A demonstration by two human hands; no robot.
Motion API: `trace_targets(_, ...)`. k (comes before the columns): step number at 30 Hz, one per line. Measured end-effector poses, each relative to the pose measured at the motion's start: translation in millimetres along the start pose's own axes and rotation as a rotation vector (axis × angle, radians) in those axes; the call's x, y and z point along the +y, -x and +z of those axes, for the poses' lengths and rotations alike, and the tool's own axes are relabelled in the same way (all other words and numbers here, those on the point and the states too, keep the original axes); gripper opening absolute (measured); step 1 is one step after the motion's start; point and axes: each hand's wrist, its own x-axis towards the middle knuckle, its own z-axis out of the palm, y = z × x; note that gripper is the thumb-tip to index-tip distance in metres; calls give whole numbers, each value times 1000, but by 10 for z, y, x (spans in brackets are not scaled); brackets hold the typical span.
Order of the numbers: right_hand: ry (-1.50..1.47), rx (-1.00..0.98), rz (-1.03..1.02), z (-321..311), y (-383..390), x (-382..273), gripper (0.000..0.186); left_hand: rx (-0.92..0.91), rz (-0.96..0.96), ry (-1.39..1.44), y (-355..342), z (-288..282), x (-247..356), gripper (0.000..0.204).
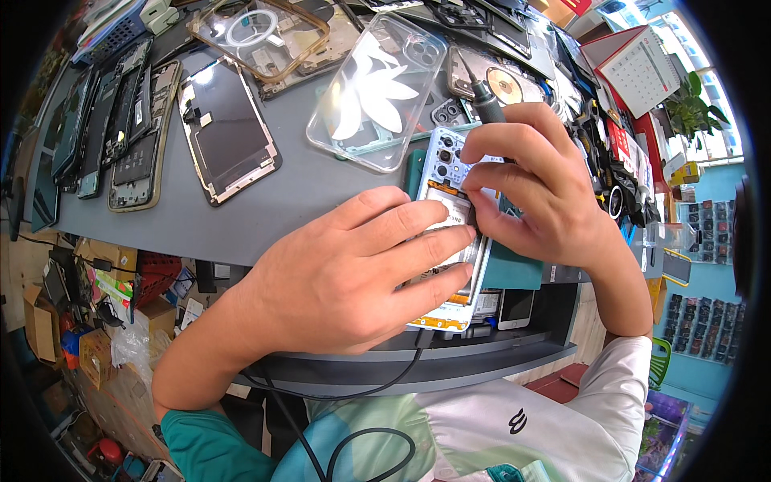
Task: The person uses a screwdriver to remove screws from the back of a disassembled smartphone. They then use a metal prying tool to lift and remove a small metal bracket from the device's interior.
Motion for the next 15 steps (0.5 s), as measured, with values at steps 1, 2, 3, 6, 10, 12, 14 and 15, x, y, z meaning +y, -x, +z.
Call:
trace_targets(1,17,-5,-12,-7,-8,-10,33,0,-2,1,0,1,3,51)
trace_targets(2,29,-7,-25,-11,-12,-12,33,0,-3,1,0,0,5,51)
trace_targets(3,42,-10,-38,-14,-16,-14,34,0,-4,2,1,0,7,51)
trace_targets(6,63,-30,-74,-40,-24,-6,34,4,-4,6,4,1,8,52)
trace_targets(10,82,-81,-93,-108,-69,-14,35,14,-1,10,8,17,6,52)
trace_targets(12,89,-89,-88,-115,-87,-18,36,19,0,8,7,21,3,52)
trace_targets(14,91,-97,-65,-122,-109,-30,35,24,0,8,5,24,2,51)
trace_targets(15,89,-102,-49,-127,-124,-38,35,27,-1,9,6,26,4,51)
